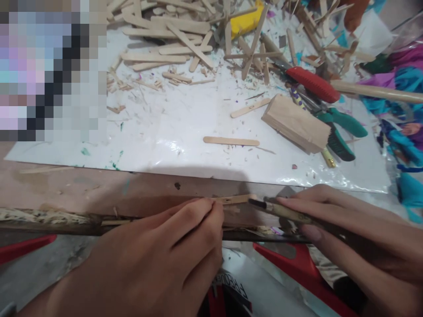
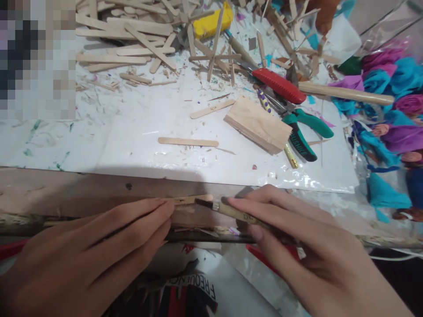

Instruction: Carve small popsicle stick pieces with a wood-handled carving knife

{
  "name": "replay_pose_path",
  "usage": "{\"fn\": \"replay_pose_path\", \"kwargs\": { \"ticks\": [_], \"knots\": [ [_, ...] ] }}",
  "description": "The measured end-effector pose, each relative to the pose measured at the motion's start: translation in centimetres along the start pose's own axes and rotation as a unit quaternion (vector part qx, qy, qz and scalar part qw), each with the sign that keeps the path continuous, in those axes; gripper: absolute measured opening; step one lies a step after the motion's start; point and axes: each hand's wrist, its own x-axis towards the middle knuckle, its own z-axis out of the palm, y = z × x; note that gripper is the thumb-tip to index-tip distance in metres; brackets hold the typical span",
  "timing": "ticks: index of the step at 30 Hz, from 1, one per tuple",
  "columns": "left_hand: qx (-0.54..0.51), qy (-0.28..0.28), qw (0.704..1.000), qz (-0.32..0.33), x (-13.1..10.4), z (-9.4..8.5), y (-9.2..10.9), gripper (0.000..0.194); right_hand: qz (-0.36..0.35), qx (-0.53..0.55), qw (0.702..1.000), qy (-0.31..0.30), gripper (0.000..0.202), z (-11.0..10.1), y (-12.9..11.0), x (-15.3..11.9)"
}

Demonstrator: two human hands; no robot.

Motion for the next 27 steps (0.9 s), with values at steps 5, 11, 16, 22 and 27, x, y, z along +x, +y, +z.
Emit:
{"fn": "replay_pose_path", "kwargs": {
  "ticks": [5,11,16,22,27],
  "knots": [
    [0.003,-0.004,1.000,-0.001,0.2,0.2,0.1,0.037,-0.077,0.005,0.995,-0.065,0.059,0.4,-0.5,2.4],
    [0.012,-0.012,1.000,0.016,0.3,-0.1,-0.1,0.035,-0.107,-0.012,0.991,-0.085,0.073,0.0,0.0,2.5],
    [0.005,-0.007,1.000,0.016,0.3,-0.1,-0.1,0.038,-0.123,-0.020,0.989,-0.085,0.074,-0.3,1.0,1.8],
    [0.006,-0.013,1.000,0.026,0.4,-0.1,-0.1,0.041,-0.140,-0.071,0.985,-0.066,0.074,-0.4,2.0,1.5],
    [0.003,-0.011,1.000,0.021,0.1,-0.1,0.0,0.041,-0.138,-0.024,0.986,-0.089,0.074,-0.1,1.8,2.2]
  ]
}}
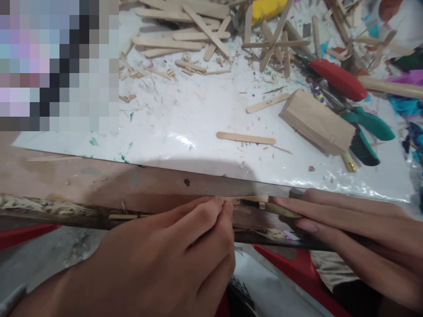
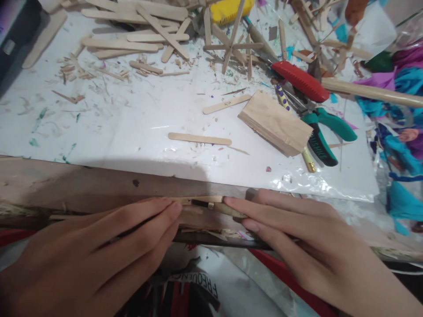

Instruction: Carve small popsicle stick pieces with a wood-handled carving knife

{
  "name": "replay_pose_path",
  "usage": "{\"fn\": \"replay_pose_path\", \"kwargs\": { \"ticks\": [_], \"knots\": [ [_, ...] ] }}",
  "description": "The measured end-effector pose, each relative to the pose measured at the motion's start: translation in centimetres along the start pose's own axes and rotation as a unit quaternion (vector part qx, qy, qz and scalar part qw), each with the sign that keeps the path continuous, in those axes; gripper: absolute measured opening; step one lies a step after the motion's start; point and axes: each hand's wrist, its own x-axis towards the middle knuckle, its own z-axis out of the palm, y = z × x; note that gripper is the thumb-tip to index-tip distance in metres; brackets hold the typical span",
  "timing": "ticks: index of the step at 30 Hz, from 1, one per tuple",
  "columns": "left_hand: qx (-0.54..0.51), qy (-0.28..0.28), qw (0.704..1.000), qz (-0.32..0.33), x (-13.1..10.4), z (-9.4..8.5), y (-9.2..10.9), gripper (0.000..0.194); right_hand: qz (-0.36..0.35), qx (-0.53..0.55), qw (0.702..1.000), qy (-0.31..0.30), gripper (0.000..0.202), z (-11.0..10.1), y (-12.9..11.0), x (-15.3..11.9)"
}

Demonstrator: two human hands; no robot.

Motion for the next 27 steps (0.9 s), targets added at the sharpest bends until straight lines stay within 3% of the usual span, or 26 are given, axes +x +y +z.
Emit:
{"fn": "replay_pose_path", "kwargs": {
  "ticks": [12,27],
  "knots": [
    [-0.004,0.002,1.000,-0.005,0.1,0.0,-0.1,0.043,-0.012,-0.001,1.000,-0.015,0.066,-0.2,0.6,0.5],
    [0.005,-0.005,1.000,-0.001,0.3,0.0,-0.1,0.045,-0.036,0.000,0.999,-0.027,0.073,-0.2,0.9,0.4]
  ]
}}
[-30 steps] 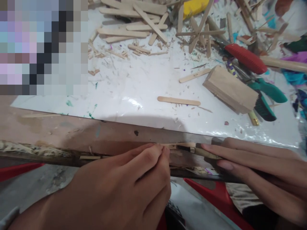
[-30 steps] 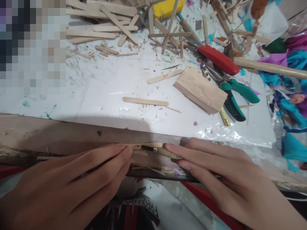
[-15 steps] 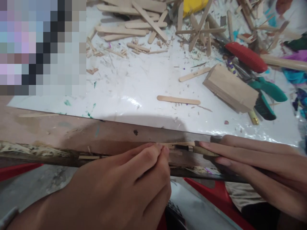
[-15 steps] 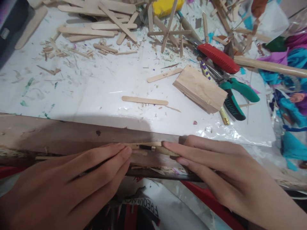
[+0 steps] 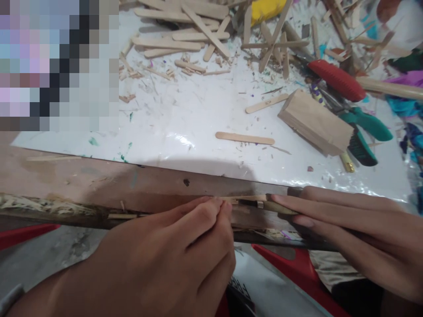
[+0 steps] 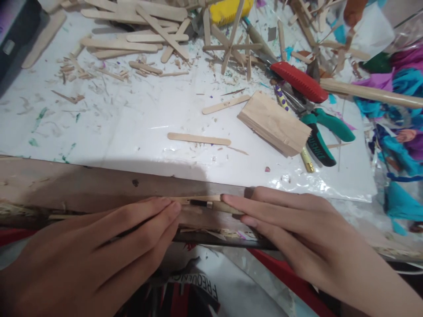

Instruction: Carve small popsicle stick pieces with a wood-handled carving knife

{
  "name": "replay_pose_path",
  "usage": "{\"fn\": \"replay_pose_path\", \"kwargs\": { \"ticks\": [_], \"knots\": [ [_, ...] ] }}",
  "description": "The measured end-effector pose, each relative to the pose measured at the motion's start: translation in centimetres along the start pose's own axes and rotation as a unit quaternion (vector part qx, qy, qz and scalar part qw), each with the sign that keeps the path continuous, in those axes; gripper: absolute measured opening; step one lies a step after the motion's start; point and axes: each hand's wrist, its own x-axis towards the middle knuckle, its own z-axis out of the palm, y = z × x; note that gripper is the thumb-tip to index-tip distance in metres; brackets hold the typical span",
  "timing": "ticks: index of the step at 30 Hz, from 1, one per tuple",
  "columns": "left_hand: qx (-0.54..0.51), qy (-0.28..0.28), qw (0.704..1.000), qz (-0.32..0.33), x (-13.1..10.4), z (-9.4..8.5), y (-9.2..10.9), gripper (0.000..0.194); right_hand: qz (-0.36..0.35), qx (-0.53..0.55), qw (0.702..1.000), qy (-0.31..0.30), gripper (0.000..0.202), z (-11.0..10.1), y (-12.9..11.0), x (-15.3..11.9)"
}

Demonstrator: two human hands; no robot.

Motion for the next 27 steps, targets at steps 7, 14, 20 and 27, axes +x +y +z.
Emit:
{"fn": "replay_pose_path", "kwargs": {
  "ticks": [7,14,20,27],
  "knots": [
    [-0.003,0.002,1.000,-0.004,0.1,0.0,0.0,0.044,0.007,-0.003,1.000,0.008,0.070,0.2,-0.3,0.0],
    [-0.012,0.018,1.000,-0.023,0.3,0.2,0.9,0.045,0.005,-0.023,1.000,0.006,0.073,0.1,-1.1,1.4],
    [-0.022,0.030,0.999,-0.038,0.8,0.2,0.8,0.054,-0.021,-0.037,0.999,-0.008,0.070,-0.3,-0.5,1.4],
    [-0.024,0.040,0.998,-0.036,0.9,0.4,0.6,0.054,-0.032,-0.029,0.999,-0.009,0.060,-0.6,-0.3,2.1]
  ]
}}
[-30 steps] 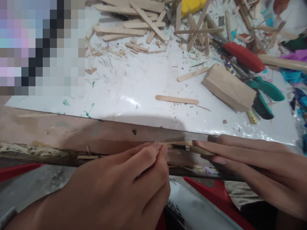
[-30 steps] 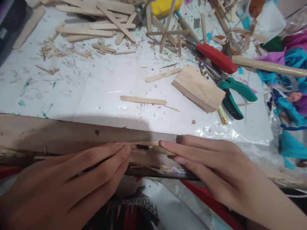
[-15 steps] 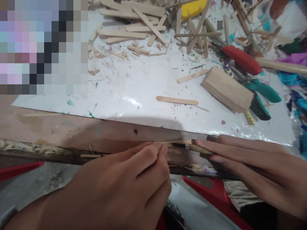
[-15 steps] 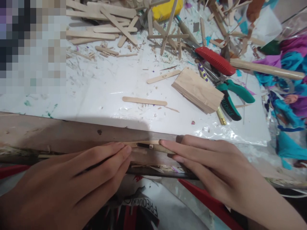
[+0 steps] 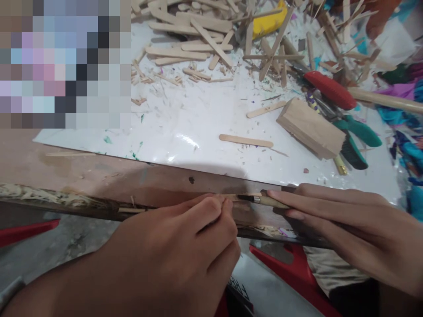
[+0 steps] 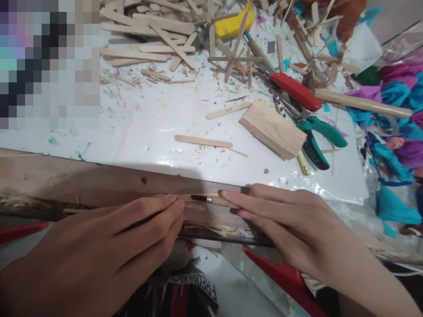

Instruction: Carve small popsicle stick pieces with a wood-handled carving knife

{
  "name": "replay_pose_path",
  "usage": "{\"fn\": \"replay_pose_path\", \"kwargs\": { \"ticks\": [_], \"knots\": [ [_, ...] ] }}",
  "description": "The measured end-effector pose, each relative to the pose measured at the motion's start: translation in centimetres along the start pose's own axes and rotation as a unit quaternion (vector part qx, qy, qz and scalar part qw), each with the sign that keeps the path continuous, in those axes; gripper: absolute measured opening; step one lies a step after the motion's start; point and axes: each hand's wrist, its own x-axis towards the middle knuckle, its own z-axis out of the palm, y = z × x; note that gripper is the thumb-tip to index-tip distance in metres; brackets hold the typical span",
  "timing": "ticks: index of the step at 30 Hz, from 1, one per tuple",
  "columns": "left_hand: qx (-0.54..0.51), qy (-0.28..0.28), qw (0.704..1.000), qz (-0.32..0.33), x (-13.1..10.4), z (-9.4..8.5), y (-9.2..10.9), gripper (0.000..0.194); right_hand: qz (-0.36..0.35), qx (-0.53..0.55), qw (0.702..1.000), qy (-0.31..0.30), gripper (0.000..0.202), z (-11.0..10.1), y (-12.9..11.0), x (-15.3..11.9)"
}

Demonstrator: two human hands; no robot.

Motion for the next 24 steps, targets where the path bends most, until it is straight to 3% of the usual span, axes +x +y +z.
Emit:
{"fn": "replay_pose_path", "kwargs": {
  "ticks": [4,7,14,24],
  "knots": [
    [-0.009,0.006,1.000,-0.002,-0.09,-0.02,0.10,0.052,-0.005,-0.009,1.000,0.002,0.039,-0.09,0.18,0.20],
    [-0.008,0.005,1.000,0.004,-0.10,-0.12,-0.06,0.051,-0.007,0.002,1.000,-0.004,0.034,-0.03,0.26,0.09],
    [0.001,0.014,1.000,0.010,-0.04,-0.03,-0.47,0.054,0.013,0.014,1.000,0.005,0.063,0.05,0.01,-0.38],
    [-0.008,0.027,1.000,-0.001,0.04,0.26,-0.14,0.058,0.018,0.016,1.000,-0.002,0.068,0.09,-0.24,0.14]
  ]
}}
